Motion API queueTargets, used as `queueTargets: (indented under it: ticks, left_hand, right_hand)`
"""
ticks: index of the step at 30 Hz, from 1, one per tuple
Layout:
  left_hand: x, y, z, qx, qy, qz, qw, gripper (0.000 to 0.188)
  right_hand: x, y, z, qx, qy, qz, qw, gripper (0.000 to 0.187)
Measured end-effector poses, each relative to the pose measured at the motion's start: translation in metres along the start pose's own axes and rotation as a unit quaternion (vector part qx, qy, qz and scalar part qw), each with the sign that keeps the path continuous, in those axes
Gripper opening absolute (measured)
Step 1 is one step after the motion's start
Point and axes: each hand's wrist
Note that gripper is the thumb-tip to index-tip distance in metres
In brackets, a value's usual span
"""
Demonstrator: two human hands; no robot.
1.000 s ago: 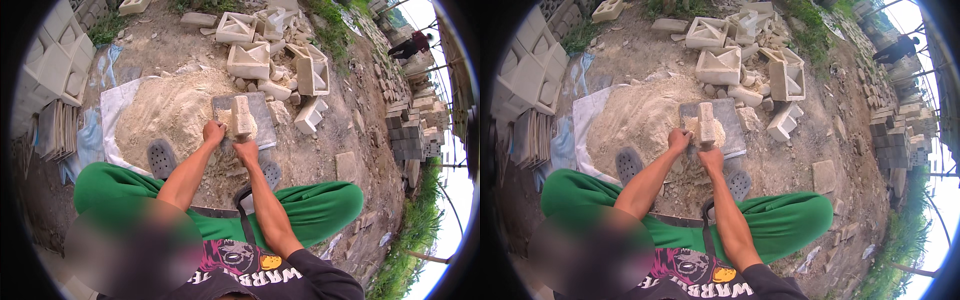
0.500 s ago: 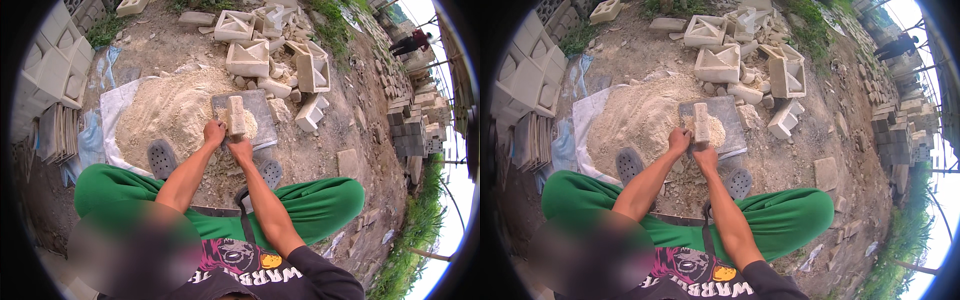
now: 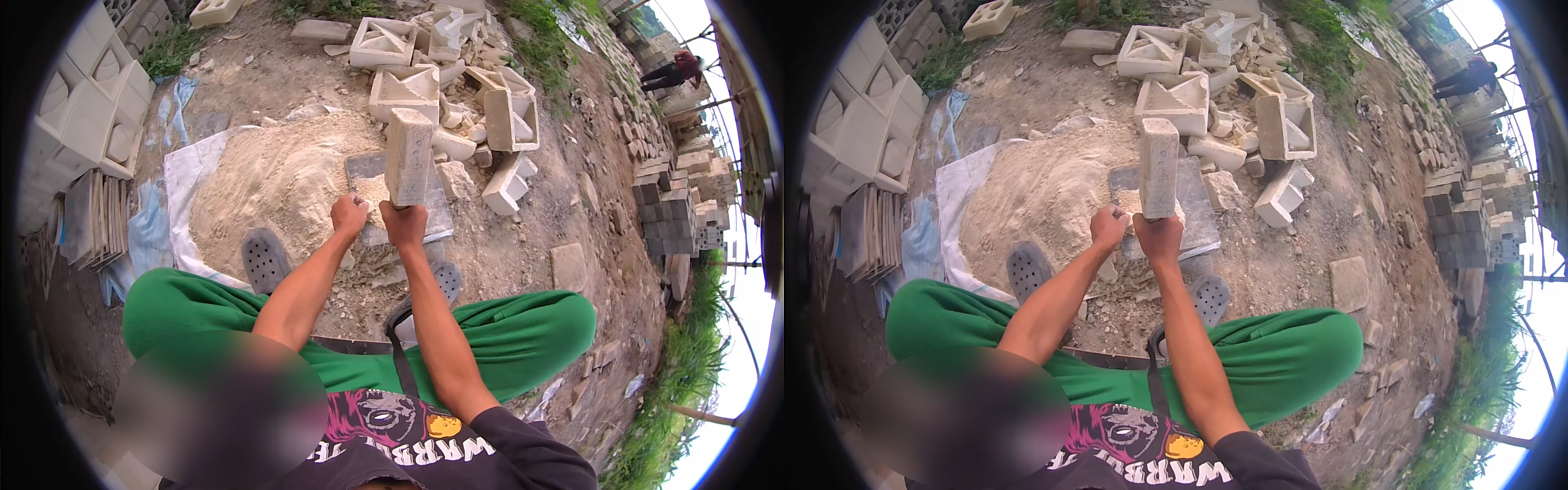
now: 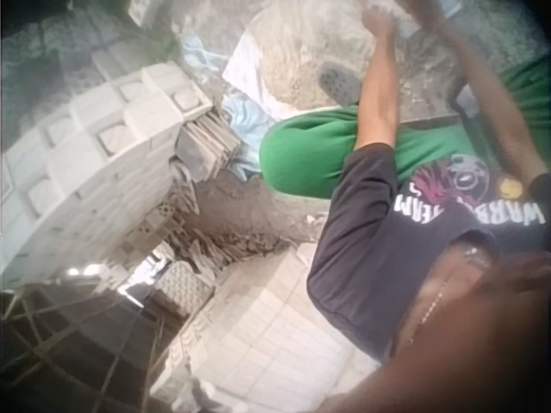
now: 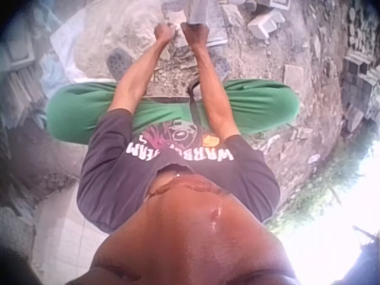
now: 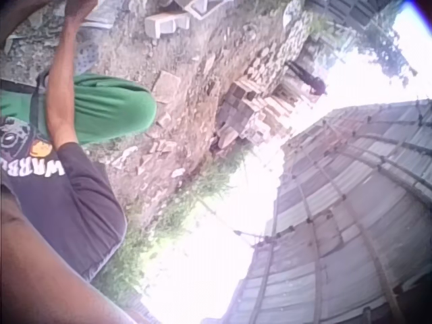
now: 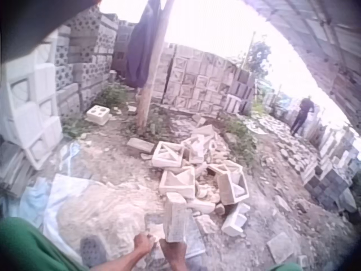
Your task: The person rubs a small block of stone against a flat stone surface to produce fine stone dust, occasionally using a small scoop to gather the dust into a container.
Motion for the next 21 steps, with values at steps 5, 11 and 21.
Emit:
queueTargets:
  ticks: [5, 11, 21]
  left_hand:
    - [0.002, -0.001, -0.001, 0.03, -0.011, -0.005, 0.999, 0.014]
    - [0.011, 0.0, -0.007, 0.03, -0.03, 0.005, 0.999, 0.014]
    - [0.013, 0.003, 0.0, 0.031, 0.022, -0.043, 0.998, 0.019]
  right_hand:
    - [-0.036, -0.021, 0.062, -0.142, -0.133, -0.103, 0.976, 0.046]
    - [-0.014, 0.001, 0.029, -0.039, -0.052, -0.087, 0.994, 0.039]
    - [-0.018, -0.018, 0.04, -0.073, 0.007, -0.022, 0.997, 0.031]
Point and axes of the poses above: each hand's wrist, its own x-axis towards the middle knuckle, its own y-axis out of the back of the hand, z = x × y, and after that the axes turned 4 degrees about -x, right-handed
